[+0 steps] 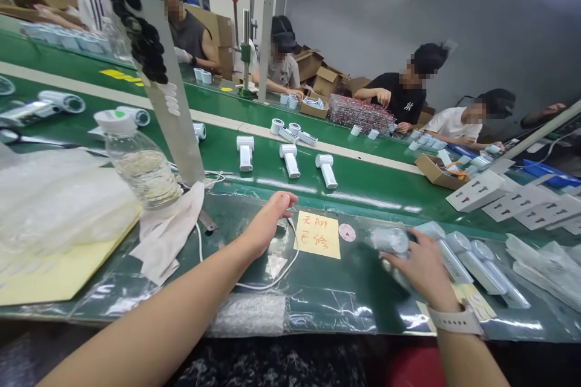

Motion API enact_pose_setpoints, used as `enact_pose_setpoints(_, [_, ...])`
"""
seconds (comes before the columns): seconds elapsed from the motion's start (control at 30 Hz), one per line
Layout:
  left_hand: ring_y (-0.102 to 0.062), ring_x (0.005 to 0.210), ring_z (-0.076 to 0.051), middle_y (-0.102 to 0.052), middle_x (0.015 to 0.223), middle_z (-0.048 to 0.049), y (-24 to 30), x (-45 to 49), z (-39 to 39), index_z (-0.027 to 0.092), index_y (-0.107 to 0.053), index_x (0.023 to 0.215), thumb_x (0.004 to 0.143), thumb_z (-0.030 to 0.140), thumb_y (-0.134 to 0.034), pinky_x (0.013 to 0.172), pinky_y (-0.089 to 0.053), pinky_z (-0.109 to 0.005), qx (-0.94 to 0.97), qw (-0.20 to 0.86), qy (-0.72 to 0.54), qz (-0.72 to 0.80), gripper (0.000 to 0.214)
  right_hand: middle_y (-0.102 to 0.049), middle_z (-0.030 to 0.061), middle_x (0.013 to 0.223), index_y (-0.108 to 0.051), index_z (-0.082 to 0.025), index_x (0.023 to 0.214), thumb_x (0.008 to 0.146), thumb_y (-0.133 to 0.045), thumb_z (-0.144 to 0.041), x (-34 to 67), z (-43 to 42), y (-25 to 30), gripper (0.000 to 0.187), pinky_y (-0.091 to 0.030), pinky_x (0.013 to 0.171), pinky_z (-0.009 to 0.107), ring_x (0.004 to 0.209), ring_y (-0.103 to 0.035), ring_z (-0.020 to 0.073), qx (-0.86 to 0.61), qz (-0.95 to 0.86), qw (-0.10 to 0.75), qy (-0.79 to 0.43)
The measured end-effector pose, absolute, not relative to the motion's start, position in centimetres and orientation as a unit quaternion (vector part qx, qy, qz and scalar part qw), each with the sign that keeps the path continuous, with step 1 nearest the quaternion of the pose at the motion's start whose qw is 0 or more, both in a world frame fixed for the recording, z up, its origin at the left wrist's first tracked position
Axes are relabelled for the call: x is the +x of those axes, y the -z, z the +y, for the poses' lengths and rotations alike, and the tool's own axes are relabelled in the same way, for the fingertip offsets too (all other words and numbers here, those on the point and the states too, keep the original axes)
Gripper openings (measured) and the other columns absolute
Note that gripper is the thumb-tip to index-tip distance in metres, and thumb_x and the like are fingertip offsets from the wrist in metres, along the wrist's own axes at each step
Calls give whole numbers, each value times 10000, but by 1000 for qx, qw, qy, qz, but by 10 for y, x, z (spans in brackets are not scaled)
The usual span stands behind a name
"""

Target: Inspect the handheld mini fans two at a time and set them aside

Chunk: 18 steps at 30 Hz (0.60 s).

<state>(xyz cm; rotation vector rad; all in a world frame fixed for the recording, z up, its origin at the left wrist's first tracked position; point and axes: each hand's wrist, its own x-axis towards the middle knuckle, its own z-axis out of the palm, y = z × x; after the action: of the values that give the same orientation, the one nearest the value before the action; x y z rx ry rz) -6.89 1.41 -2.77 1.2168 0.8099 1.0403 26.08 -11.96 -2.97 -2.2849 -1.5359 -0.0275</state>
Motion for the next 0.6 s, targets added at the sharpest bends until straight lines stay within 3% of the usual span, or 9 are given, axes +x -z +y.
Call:
enact_pose_setpoints(0.1, [-579,1064,-264,-655,1054,-87,28,-73,16,213,-667,944,808,561,-663,948,-452,-408,567,644,-387,336,373,-613,151,1338,-738,-208,1042,708,-750,-486,190,-94,27,435,-391,1085,573,1268,-527,388,-703,-623,325,-105])
enact_pose_setpoints(0.23, [-622,1076,-264,-701,1074,-91,30,-79,11,198,-667,1006,741,648,-735,968,-452,-404,599,701,-299,245,527,-647,125,1289,-654,-215,1258,803,-709,-583,112,-42,16,588,-474,1020,481,1184,-597,324,-534,-677,441,-251])
enact_pose_setpoints(0.37, [-677,727,-213,-708,786,-73,31,-78,9,167,-600,857,640,795,-711,700,-512,-337,519,745,-322,271,673,-593,87,1388,-636,-253,1315,968,-528,-505,97,20,17,442,-468,1040,417,1284,-534,281,-596,-691,354,-205])
enact_pose_setpoints(0.5, [-614,493,-155,-649,607,-8,27,-76,14,191,-525,871,689,717,-729,508,-469,-264,373,760,-427,318,593,-444,203,1493,-681,-148,1181,947,-611,-324,129,69,32,300,-300,1156,533,1410,-370,367,-744,-587,306,-92])
enact_pose_setpoints(0.6, [-625,491,-154,-666,629,2,25,-76,17,201,-511,957,713,636,-749,482,-451,-241,322,755,-467,330,552,-556,142,1377,-663,-178,1157,958,-631,-326,142,98,45,250,-440,1052,524,1242,-544,300,-791,-548,266,-59])
